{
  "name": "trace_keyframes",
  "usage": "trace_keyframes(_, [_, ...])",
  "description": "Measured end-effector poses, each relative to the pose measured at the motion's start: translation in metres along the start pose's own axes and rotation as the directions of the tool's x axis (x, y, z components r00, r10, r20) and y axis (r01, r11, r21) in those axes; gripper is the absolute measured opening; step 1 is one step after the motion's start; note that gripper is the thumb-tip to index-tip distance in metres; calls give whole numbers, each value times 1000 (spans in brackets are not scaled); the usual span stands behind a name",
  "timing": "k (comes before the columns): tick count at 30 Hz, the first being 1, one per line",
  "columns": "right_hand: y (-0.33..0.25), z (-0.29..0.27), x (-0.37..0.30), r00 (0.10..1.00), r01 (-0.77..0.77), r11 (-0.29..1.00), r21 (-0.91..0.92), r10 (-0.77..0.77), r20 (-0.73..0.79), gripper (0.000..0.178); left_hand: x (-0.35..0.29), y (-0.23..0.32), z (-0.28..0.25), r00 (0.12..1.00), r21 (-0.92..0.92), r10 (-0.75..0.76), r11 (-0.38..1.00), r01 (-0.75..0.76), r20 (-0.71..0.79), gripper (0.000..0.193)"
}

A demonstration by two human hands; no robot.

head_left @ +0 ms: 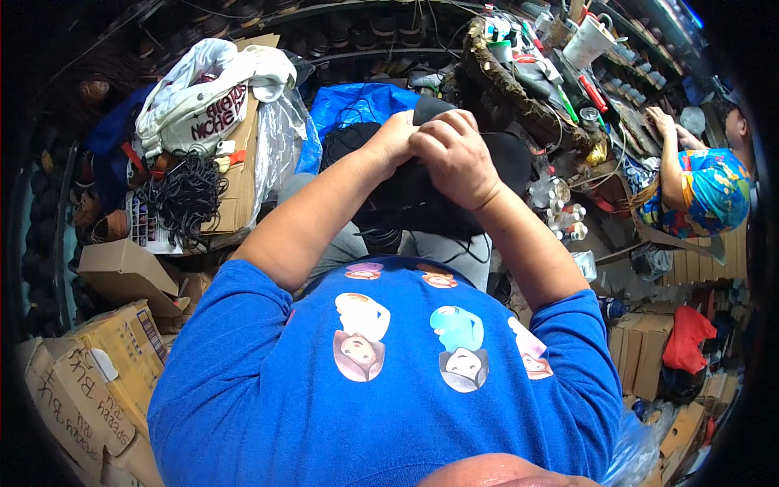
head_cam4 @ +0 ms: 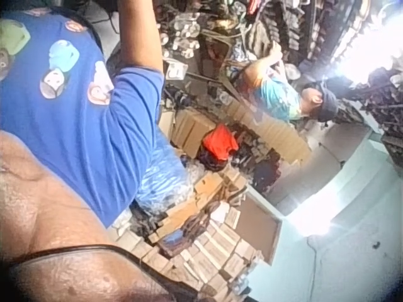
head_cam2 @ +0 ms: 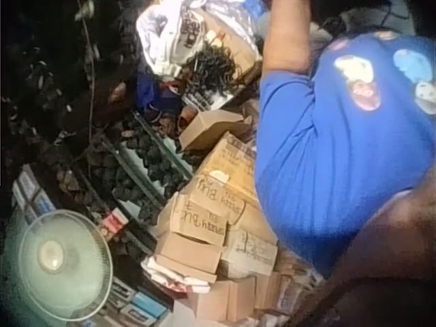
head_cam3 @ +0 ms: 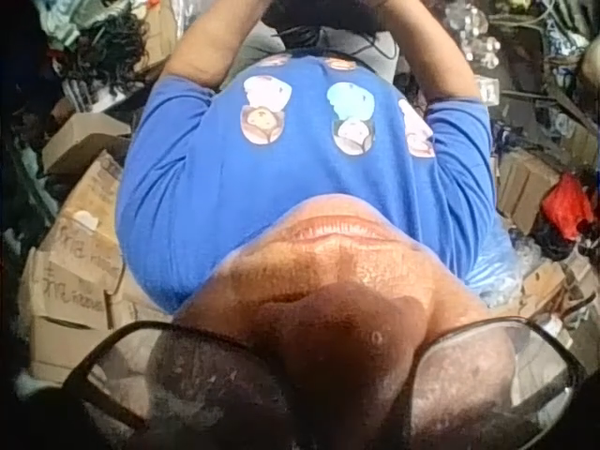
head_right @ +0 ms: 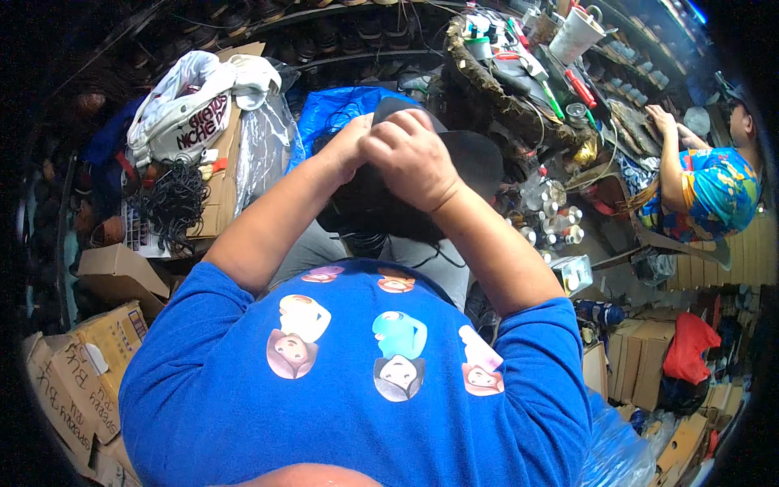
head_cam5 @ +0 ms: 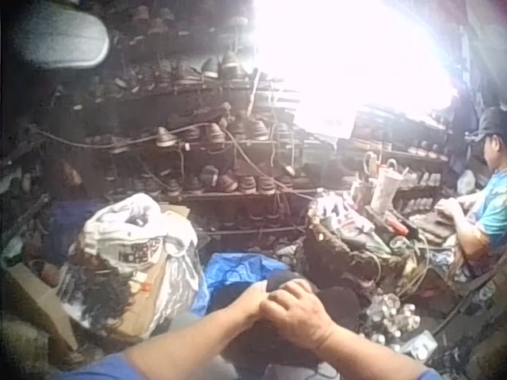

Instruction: Threading cords and assembling components for leather moccasins in a manufacturing setting.

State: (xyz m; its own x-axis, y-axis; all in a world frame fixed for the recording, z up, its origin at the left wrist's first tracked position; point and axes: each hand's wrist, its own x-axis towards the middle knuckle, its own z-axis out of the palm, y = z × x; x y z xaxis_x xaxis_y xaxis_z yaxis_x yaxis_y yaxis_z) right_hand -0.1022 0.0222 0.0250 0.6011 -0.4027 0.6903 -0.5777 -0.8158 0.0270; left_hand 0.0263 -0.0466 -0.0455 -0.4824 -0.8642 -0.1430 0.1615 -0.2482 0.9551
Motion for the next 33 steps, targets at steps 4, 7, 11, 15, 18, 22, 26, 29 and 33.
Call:
trace_keyframes(4, [-65,-29,51,954,298,841,452,-263,-142,22,41,-42,-22,932,642,295,761,-95,-212,34])
trace_keyframes(7, [-65,-54,24,988,-26,706,708,-88,124,22,39,3,-33,874,736,313,673,71,-371,37])
trace_keyframes(11, [-5,-110,-85,763,-599,793,111,523,381,10,37,28,-126,724,724,461,686,77,-514,48])
trace_keyframes(15, [43,-254,-328,230,-790,183,-585,973,-6,22,25,42,-171,737,93,241,967,-237,-631,46])
trace_keyframes(18, [24,-264,-396,93,-720,61,-691,996,-8,20,33,21,-148,780,112,79,994,-11,-621,30])
trace_keyframes(22, [26,-157,-300,109,-888,190,-418,971,211,30,2,12,-58,986,-189,-59,981,28,-158,25])
trace_keyframes(26, [12,-76,-178,260,-932,163,322,922,287,22,-2,-7,6,999,-203,-31,979,35,24,31])
trace_keyframes(29, [9,-32,-131,379,-814,214,540,900,214,20,-8,-11,33,999,-191,-2,981,12,52,29])
trace_keyframes(33, [12,-12,-108,347,-723,54,689,891,294,17,-9,-17,43,998,-68,60,996,-60,4,23])
